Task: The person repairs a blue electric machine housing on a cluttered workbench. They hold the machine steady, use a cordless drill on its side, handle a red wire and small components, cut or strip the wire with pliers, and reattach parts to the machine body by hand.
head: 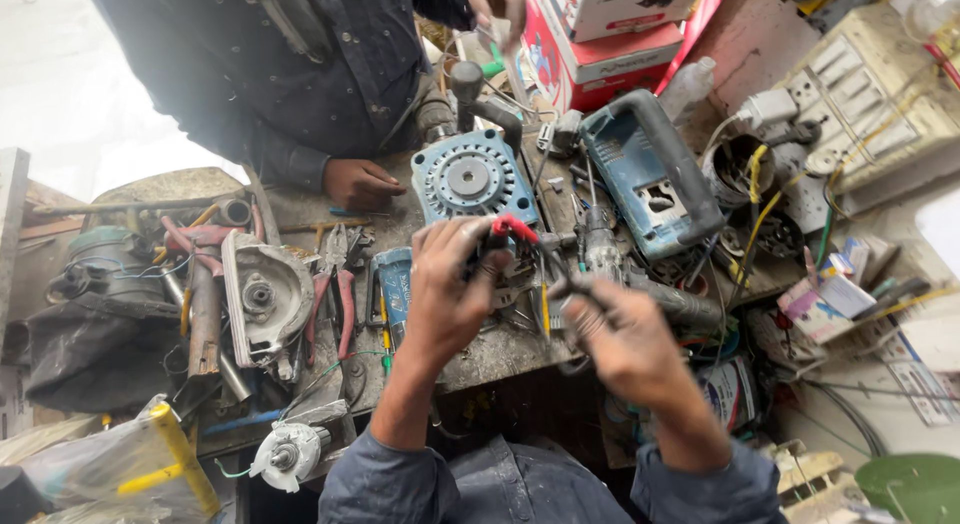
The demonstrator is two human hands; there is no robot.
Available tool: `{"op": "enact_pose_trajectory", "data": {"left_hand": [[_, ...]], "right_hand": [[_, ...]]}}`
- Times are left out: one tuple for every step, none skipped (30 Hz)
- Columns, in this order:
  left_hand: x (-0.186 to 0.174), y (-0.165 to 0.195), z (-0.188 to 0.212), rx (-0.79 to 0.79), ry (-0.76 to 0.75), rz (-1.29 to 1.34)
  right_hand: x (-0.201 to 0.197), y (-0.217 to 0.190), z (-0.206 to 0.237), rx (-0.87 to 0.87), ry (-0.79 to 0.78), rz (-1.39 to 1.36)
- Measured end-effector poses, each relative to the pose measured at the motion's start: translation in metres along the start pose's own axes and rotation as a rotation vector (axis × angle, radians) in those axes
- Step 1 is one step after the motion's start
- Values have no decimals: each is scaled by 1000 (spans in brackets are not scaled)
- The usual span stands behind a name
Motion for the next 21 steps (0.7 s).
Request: {"op": "enact_pose_trajectory", "data": {"left_hand": [[1,-1,0,-4,-17,7],[2,-2,0,-6,-31,15],[1,-2,0,-5,-18,29],[0,-1,0,-8,-10,42],[-1,-1,1,-15,-5,53],[1,-2,3,-52,-29,58],[1,-3,3,-78,-45,62],[2,-4,2,-100,-61,64],[0,-2,2,-88,-54,65],[-1,1,3,-82,-48,64],[-2,2,2,-75,-40,63],[-3,4,2,-65,-36,69],[-3,6,3,-60,-34,75],[-3,6,3,-53,-32,83],[-3,6,3,-56,-36,76],[-2,5,3,-64,-43,68],[-2,4,4,-73,-52,59],[-4,3,4,-77,-34,69],[-6,3,3,-83,-15,79],[-7,3,4,-91,4,89],[-8,7,4,-50,22,83]], "right_hand": [[-15,-8,-6,-31,77,-1],[-29,-14,-14,-65,153,1],[-36,-23,-22,-150,201,51],[-40,-30,-29,-229,248,100],[-41,-33,-35,-284,272,104],[-39,-37,-41,-348,292,109],[-38,-43,-44,-425,311,114],[-38,-42,-47,-413,345,143],[-37,-42,-48,-397,376,172],[-37,-42,-48,-373,403,203],[-35,-47,-46,-406,402,190],[-34,-54,-42,-440,398,176],[-32,-60,-39,-468,395,164],[-31,-67,-35,-496,403,178],[-31,-75,-32,-529,412,192],[-30,-81,-29,-556,419,206],[-28,-84,-26,-562,406,189],[-27,-87,-23,-571,394,170],[-26,-89,-20,-580,381,151],[-26,-87,-18,-540,385,184],[-27,-84,-17,-504,389,216]]}}
Point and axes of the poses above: each hand's wrist, its own z-axis away from the middle knuckle, its own x-axis out of the palm, y = z × x, the point moved 9 cm from there along -z, towards the middle knuckle, and after that the axes turned 9 degrees about y, right-handed, at the moved point
